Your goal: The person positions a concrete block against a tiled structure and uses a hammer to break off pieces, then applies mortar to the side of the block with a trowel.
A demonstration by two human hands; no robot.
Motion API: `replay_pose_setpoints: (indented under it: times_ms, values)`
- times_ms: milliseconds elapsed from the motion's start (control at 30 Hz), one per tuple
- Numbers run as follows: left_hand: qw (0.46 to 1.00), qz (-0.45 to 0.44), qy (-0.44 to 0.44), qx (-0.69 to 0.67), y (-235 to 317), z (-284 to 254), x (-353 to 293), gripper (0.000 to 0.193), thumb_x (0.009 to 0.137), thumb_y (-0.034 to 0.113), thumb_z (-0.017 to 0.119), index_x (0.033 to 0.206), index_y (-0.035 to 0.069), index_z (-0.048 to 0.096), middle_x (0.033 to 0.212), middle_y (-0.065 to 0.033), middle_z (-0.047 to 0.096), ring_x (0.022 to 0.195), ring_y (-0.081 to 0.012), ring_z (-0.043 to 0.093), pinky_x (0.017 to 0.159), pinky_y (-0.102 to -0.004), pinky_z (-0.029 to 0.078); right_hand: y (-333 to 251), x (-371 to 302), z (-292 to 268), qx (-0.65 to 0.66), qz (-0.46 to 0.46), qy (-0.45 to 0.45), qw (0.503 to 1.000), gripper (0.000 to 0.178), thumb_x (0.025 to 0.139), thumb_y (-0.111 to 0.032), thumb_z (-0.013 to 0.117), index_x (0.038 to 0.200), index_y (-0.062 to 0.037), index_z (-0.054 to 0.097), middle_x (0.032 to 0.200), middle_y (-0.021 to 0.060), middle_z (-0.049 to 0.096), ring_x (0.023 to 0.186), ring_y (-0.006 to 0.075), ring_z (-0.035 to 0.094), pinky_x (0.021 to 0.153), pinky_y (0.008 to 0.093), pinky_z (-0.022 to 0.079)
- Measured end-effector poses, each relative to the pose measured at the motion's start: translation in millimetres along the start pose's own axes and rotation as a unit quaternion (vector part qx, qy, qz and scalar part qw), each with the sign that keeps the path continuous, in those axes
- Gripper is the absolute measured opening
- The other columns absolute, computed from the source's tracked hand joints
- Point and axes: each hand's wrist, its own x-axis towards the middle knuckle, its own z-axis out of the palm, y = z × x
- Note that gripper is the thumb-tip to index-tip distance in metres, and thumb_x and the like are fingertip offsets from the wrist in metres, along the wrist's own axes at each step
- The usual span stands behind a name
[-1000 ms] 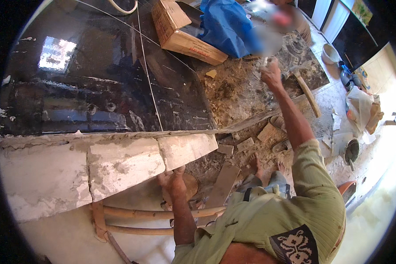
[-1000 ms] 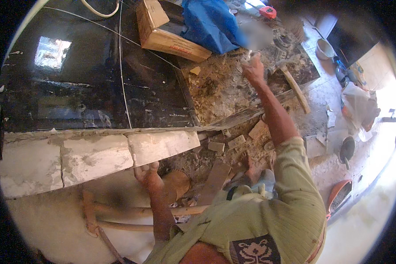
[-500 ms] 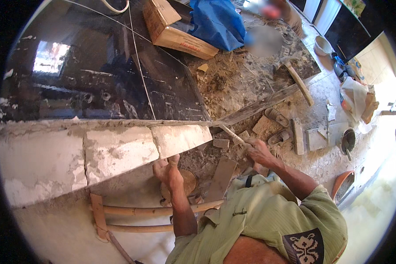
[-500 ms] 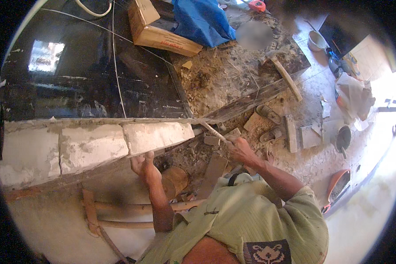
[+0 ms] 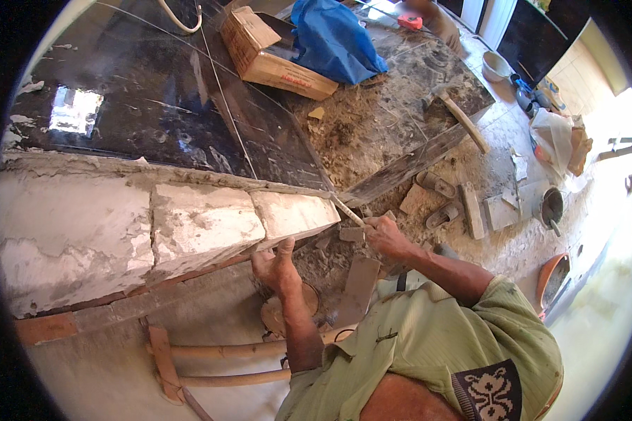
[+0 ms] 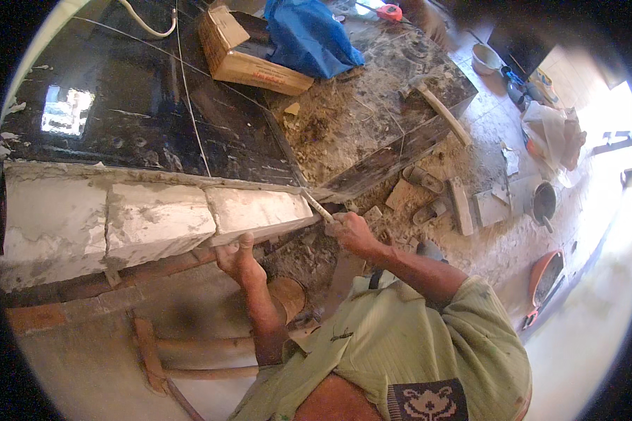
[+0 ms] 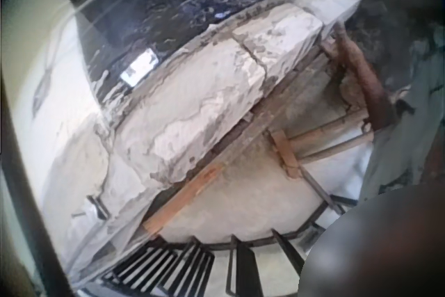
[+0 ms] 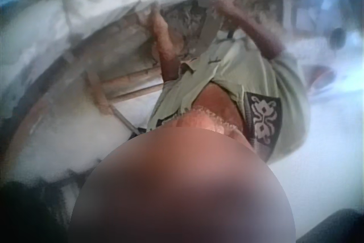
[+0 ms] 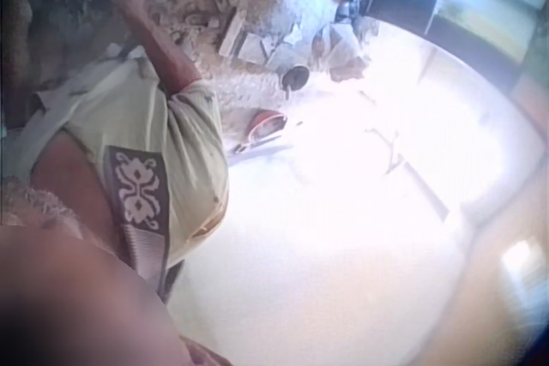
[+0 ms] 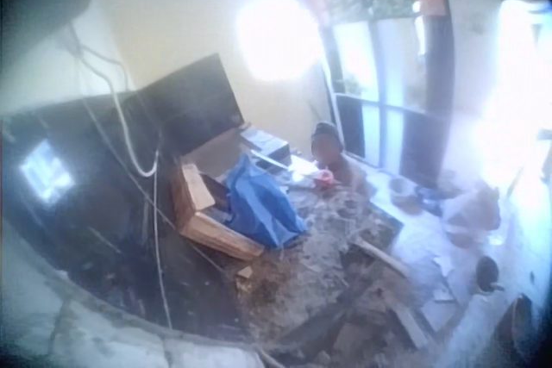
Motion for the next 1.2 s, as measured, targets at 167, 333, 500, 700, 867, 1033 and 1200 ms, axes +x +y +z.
replay_pose_setpoints:
  times_ms: [167, 333, 500, 700, 867, 1033, 1200]
  values:
    - [1.000, 0.008, -0.007, -0.006, 0, -3, 0, 0.079, 0.071, 0.018, 0.084, 0.134, -0.002, 0.042, 0.132, -0.0170, 0.048, 0.123, -0.0292, 0.045, 0.105, -0.0431, 0.034, -38, -12, 9, -0.036, 0.024, 0.101, 0.994, 0.023, 0.091, -0.020, 0.052, 0.097, -0.0005, 0.062, 0.075, 0.0238, 0.060, 0.072, 0.0390, 0.061, 0.063, 0.0462, 0.047]
    - [0.999, 0.022, -0.015, -0.033, -9, -4, 1, 0.076, 0.072, 0.016, 0.081, 0.134, -0.002, 0.042, 0.132, -0.0170, 0.049, 0.122, -0.0295, 0.046, 0.104, -0.0428, 0.035, -53, -21, 15, -0.030, 0.031, 0.129, 0.991, 0.022, 0.093, -0.019, 0.050, 0.096, -0.0002, 0.061, 0.074, 0.0237, 0.058, 0.071, 0.0397, 0.060, 0.062, 0.0470, 0.046]
    - [0.995, 0.007, -0.002, -0.101, -2, 1, -1, 0.068, 0.068, 0.007, 0.085, 0.124, -0.005, 0.049, 0.132, -0.0174, 0.050, 0.121, -0.0264, 0.048, 0.108, -0.0424, 0.033, -55, -24, 13, 0.001, 0.062, 0.127, 0.990, 0.022, 0.094, -0.019, 0.050, 0.097, 0.0012, 0.058, 0.071, 0.0223, 0.057, 0.069, 0.0390, 0.059, 0.061, 0.0470, 0.045]
    - [0.998, 0.017, -0.005, -0.065, 3, 2, -1, 0.065, 0.070, 0.009, 0.084, 0.124, -0.004, 0.050, 0.130, -0.0164, 0.053, 0.120, -0.0256, 0.049, 0.106, -0.0417, 0.035, -35, -24, 19, 0.096, 0.039, 0.105, 0.989, 0.027, 0.095, -0.020, 0.047, 0.107, 0.0017, 0.059, 0.073, 0.0183, 0.057, 0.065, 0.0296, 0.057, 0.060, 0.0420, 0.044]
    - [0.997, 0.038, -0.018, -0.072, 1, 3, 2, 0.071, 0.069, 0.013, 0.085, 0.128, -0.003, 0.049, 0.132, -0.0164, 0.051, 0.122, -0.0263, 0.048, 0.106, -0.0425, 0.036, -38, -25, 16, 0.113, 0.036, 0.113, 0.986, 0.029, 0.096, -0.020, 0.047, 0.110, 0.0015, 0.059, 0.074, 0.0166, 0.056, 0.066, 0.0237, 0.056, 0.060, 0.0386, 0.044]
    - [0.996, 0.030, -0.022, -0.082, 2, 1, 2, 0.079, 0.068, 0.017, 0.086, 0.133, -0.003, 0.046, 0.135, -0.0162, 0.048, 0.124, -0.0273, 0.047, 0.106, -0.0427, 0.037, -57, -26, -14, 0.118, 0.014, 0.043, 0.992, 0.031, 0.096, -0.022, 0.047, 0.111, 0.0016, 0.060, 0.074, 0.0078, 0.058, 0.067, 0.0167, 0.054, 0.060, 0.0345, 0.045]
    - [0.996, 0.041, -0.025, -0.072, 5, 8, 1, 0.076, 0.070, 0.016, 0.085, 0.132, -0.003, 0.046, 0.135, -0.0145, 0.049, 0.123, -0.0262, 0.048, 0.105, -0.0422, 0.037, -56, -23, -61, 0.164, 0.058, 0.034, 0.984, 0.033, 0.096, -0.026, 0.050, 0.112, 0.0012, 0.061, 0.077, 0.0006, 0.058, 0.069, 0.0121, 0.052, 0.060, 0.0317, 0.045]
